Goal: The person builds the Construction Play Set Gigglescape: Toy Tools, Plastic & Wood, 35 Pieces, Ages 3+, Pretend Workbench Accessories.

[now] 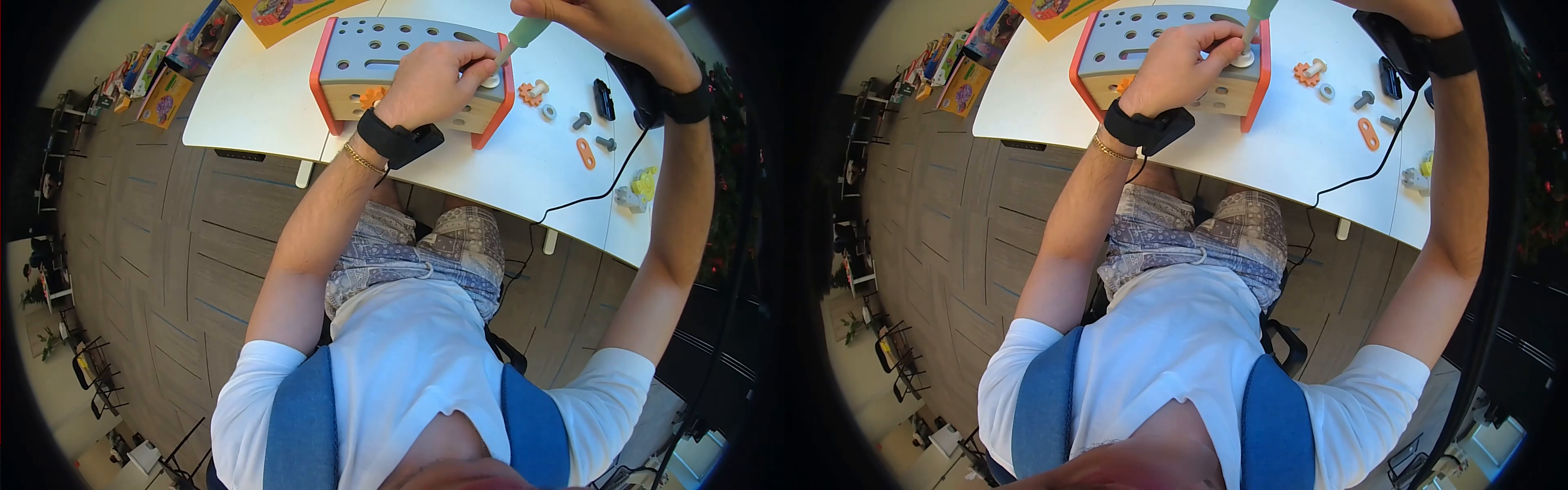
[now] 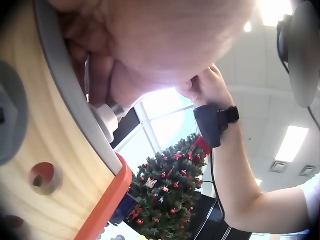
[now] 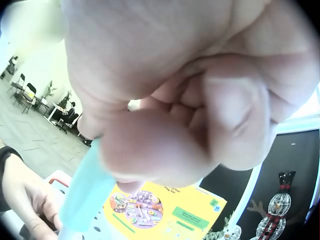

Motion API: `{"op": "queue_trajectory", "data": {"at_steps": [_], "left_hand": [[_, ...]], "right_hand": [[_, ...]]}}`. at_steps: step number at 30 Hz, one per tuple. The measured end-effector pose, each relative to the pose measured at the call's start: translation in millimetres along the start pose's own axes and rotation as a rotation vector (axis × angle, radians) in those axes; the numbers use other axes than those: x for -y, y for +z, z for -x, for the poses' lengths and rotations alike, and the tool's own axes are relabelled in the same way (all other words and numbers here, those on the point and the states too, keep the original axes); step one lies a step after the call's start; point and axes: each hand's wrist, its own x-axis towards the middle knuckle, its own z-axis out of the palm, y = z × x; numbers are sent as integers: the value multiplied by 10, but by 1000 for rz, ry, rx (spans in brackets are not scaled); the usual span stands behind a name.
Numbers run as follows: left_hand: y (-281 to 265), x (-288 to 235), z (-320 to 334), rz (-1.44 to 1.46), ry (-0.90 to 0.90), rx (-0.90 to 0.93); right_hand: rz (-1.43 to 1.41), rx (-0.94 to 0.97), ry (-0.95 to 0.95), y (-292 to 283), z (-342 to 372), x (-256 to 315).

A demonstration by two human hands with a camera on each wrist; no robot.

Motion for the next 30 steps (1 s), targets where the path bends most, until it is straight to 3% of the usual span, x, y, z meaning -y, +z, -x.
{"op": "queue_trajectory", "data": {"at_steps": [3,5,6,8,9,12,13,15,16,18,19,21,22,24,25,27,30], "left_hand": [[20,-1,19,91,65,-79],[14,-24,32,-21,87,-72],[13,-28,32,-24,81,-77],[16,-31,29,-72,103,-72],[16,-26,26,-73,100,-74],[16,-20,40,-63,108,-76],[11,-10,33,-73,107,-63],[17,-4,49,-82,104,-52],[32,10,56,-86,135,-73],[30,24,54,-90,165,-98],[24,21,59,-93,169,-88],[4,-14,65,-98,177,-77],[-15,-50,78,-102,163,-71],[-20,-47,59,-110,154,-63],[23,-23,60,-112,155,-92],[60,3,49,-114,151,-123],[61,-14,59,-95,169,-126]], "right_hand": [[-49,74,76,-31,-77,26],[-448,200,510,-170,-166,334],[-448,203,502,-88,-129,325],[-324,-83,100,141,76,219],[-393,176,143,-21,69,40],[-230,279,90,-139,-7,-9],[-230,278,90,-58,-7,31],[-166,-158,-9,165,1,169],[-166,-157,-10,168,-2,85],[-449,45,-120,141,-29,-180],[-448,46,-121,17,-78,-213],[-369,486,-67,-272,-185,-255],[-369,484,-66,-163,-164,-92],[-49,-143,32,160,-50,279],[-51,-140,32,137,-21,233],[-293,50,-1,34,33,99],[-152,155,-1,-54,-16,41]]}}
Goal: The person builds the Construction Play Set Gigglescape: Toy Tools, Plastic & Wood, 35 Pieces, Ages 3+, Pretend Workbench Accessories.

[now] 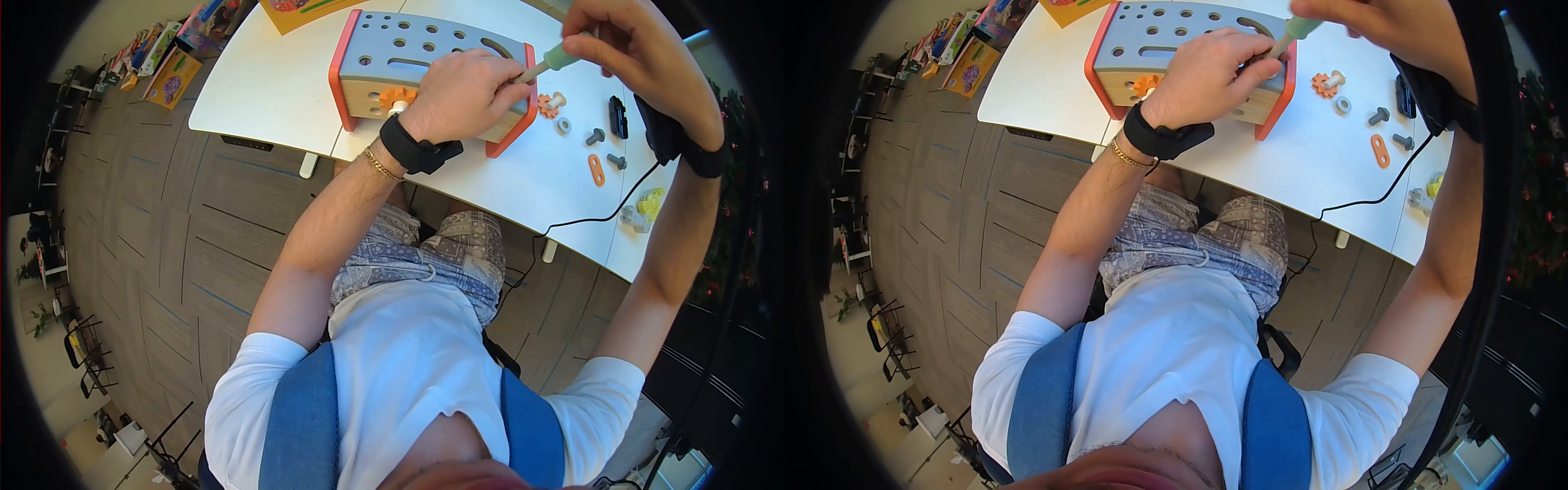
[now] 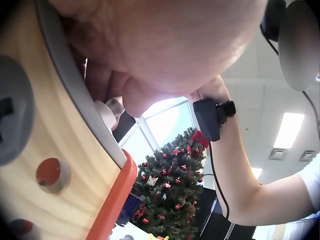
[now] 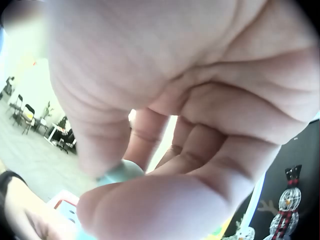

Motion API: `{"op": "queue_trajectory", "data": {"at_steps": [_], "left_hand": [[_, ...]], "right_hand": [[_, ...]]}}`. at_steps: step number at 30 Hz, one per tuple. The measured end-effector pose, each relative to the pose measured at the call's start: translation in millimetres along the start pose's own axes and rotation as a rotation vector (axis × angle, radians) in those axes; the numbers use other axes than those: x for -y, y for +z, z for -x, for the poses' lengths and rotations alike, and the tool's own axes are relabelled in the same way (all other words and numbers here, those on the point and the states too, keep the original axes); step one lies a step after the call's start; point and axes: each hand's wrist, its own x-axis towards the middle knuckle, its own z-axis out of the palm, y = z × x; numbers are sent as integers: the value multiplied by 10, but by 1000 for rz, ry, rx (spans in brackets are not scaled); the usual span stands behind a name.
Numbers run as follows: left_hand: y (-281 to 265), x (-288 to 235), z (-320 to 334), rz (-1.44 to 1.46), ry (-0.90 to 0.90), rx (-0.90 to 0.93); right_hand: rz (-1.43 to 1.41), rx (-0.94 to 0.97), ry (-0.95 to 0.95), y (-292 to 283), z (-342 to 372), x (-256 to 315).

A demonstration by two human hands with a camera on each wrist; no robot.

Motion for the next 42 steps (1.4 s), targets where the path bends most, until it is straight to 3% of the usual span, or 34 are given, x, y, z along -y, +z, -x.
{"op": "queue_trajectory", "data": {"at_steps": [1,4,5,7,8,10,11,12,15,19,21,22,24,25,26,28,29,31,33,37,39,40,42], "left_hand": [[-20,-33,-5,-10,-6,6],[0,-73,-14,-29,-21,-23],[11,-79,-15,-40,-40,-63],[7,-88,-18,-27,-54,-52],[8,-90,-21,-16,-66,-39],[10,-80,-18,-16,-58,-34],[9,-77,-20,-17,-46,-30],[10,-68,-28,-15,-38,-25],[25,-60,-13,-16,-24,-55],[-27,-88,-19,-32,-64,-4],[-12,-84,-13,-37,-72,25],[19,-54,4,-44,-35,-18],[17,-49,13,-52,7,-61],[-14,-86,21,-48,-16,-32],[-28,-102,22,-41,-39,-4],[7,-79,36,-45,19,-49],[23,-70,43,-59,74,-93],[33,-61,51,-56,105,-89],[24,-49,28,-53,141,-91],[11,-80,47,-71,113,-52],[-7,-76,43,-83,101,-49],[-9,-71,44,-83,100,-48],[-15,-68,38,-79,98,-48]], "right_hand": [[-4,-2,3,50,-6,10],[122,-346,26,251,-78,149],[123,-345,26,179,-109,221],[-255,-111,367,-39,-180,417],[-254,-108,369,42,-139,328],[213,-187,98,291,-4,-41],[62,-30,20,187,-5,-217],[63,-34,28,185,24,-200],[-384,-182,8,196,92,-100],[-79,-247,-17,346,59,-156],[141,-431,-68,462,51,-156],[144,-432,-62,552,79,-154],[75,-624,51,703,131,-160],[20,-614,219,701,213,-111],[23,-616,227,741,376,-350],[-348,-546,481,902,901,-1081],[-392,-456,526,1019,1047,-1163],[-573,-147,691,1393,1247,-1289],[-473,-13,622,1911,1370,-1429],[-456,6,840,2287,1357,-1311],[-193,-247,816,2348,1385,-1262],[-195,-248,817,2332,1415,-1227],[96,-169,1144,2274,1527,-1109]]}}
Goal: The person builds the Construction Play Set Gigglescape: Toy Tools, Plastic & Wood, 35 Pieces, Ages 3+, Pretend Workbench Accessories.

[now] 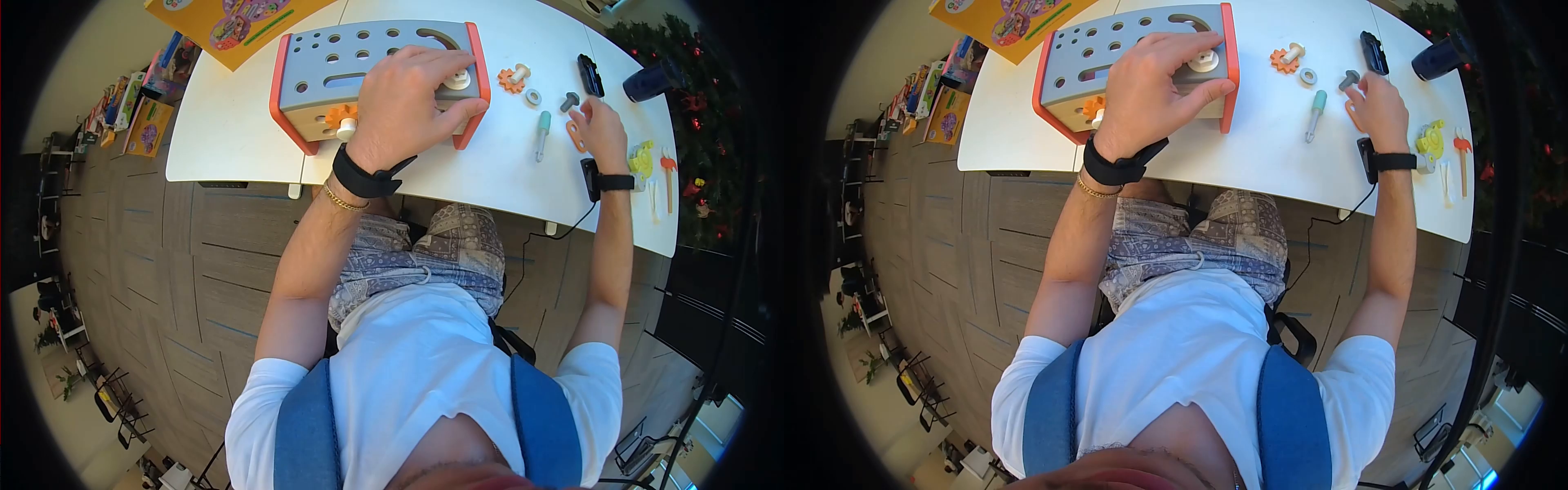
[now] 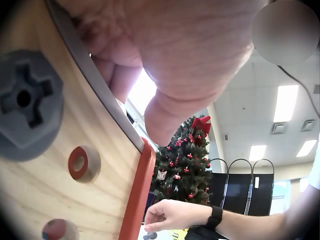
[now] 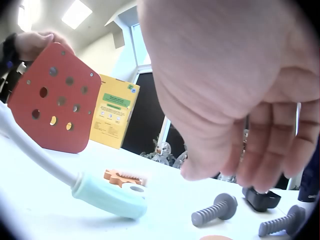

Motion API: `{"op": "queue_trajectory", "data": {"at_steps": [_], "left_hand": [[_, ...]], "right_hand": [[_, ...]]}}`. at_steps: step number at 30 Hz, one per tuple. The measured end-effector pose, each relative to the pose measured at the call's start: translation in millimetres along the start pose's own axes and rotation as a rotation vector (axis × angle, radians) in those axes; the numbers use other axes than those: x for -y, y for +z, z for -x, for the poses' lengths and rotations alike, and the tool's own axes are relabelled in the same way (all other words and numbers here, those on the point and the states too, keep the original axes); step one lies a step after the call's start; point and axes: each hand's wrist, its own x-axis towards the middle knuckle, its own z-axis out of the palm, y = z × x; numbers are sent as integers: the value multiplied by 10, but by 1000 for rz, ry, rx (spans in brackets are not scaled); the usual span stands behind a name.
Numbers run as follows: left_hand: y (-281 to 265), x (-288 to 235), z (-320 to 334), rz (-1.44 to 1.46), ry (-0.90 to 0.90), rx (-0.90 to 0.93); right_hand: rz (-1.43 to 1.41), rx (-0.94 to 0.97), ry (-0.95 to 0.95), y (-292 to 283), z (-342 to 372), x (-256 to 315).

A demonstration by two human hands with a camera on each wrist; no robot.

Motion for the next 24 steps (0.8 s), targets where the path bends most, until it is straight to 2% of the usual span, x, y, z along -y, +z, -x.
{"op": "queue_trajectory", "data": {"at_steps": [3,5,6,8,9,11,12,14,15,17,18,20,22,24], "left_hand": [[-22,-24,-10,2,3,2],[-13,-52,-28,139,55,-131],[-4,-76,-11,143,56,-134],[-2,-178,105,356,30,-302],[-10,-273,188,358,27,-301],[16,-523,341,518,-94,-244],[55,-626,393,519,-99,-251],[170,-795,469,823,-451,29],[277,-824,494,825,-454,30],[538,-827,537,912,-516,173],[647,-825,558,915,-517,176],[815,-790,562,1386,-762,245],[873,-739,554,1380,-757,216],[901,-653,569,1399,-843,210]], "right_hand": [[35,15,65,249,296,-152],[22,2,103,371,432,-230],[-16,-35,90,409,466,-265],[-94,-103,59,455,524,-321],[-93,-100,61,437,585,-296],[-462,-187,114,338,720,-176],[-456,-185,109,270,800,-66],[-864,-231,94,101,1005,279],[-861,-229,96,-3,1117,467],[-880,-317,-123,-200,1295,812],[-816,-335,-207,-229,1339,899],[-732,-402,-238,-159,1351,985],[-702,-401,-284,-185,1330,993],[-671,-396,-332,-209,1269,943]]}}
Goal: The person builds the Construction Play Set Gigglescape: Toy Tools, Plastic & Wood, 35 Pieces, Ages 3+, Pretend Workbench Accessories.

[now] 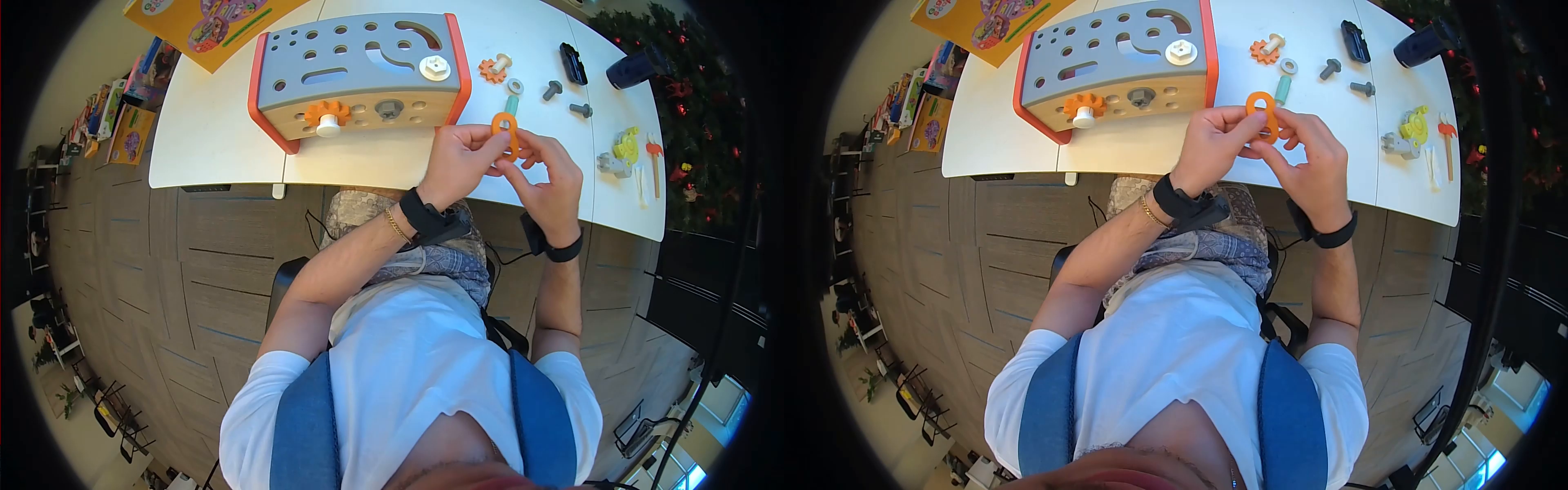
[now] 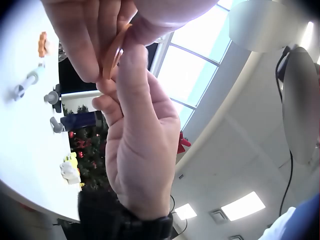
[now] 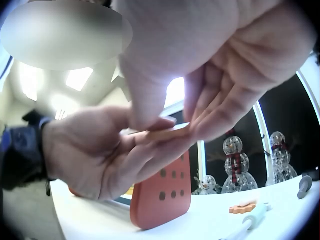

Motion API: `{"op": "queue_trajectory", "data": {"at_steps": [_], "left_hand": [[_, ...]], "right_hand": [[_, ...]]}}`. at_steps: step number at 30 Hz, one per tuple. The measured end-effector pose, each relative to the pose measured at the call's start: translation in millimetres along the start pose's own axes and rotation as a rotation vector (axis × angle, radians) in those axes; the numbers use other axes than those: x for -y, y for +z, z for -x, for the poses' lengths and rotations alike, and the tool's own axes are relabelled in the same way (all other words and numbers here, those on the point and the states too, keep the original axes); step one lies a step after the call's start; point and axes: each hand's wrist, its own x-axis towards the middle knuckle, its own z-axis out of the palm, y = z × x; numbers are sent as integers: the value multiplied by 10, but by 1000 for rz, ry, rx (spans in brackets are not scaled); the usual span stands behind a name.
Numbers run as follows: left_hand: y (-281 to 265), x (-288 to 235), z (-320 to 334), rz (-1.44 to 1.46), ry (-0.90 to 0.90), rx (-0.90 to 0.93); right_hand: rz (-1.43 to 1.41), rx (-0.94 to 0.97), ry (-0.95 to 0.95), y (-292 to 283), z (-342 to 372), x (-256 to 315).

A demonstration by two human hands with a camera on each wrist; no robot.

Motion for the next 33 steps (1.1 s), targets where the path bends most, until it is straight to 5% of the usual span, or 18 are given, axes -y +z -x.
{"op": "queue_trajectory", "data": {"at_steps": [2,7,11,14,17,22,26,28,32,33], "left_hand": [[-36,4,-16,-13,-14,-34],[-40,-52,44,-42,-40,-14],[-86,-121,50,-55,-31,-22],[-71,-159,88,-85,-23,-70],[-59,-176,86,-63,-12,-118],[-77,-115,110,-47,-48,-144],[-74,-87,89,-27,-31,-139],[-57,-93,104,62,-26,-130],[-47,-162,142,143,-37,-54],[-56,-165,151,136,-7,-45]], "right_hand": [[-227,223,43,-117,-127,-254],[412,56,283,20,-631,-1523],[509,50,148,255,-854,-2159],[477,168,268,224,-928,-2198],[454,252,371,124,-927,-1812],[-268,-83,141,-19,-545,-976],[-275,-214,-50,-32,-248,-228],[-96,-255,-295,-10,-167,-177],[-2,-96,-412,-7,-158,-171],[-43,-28,-316,-23,-130,-165]]}}
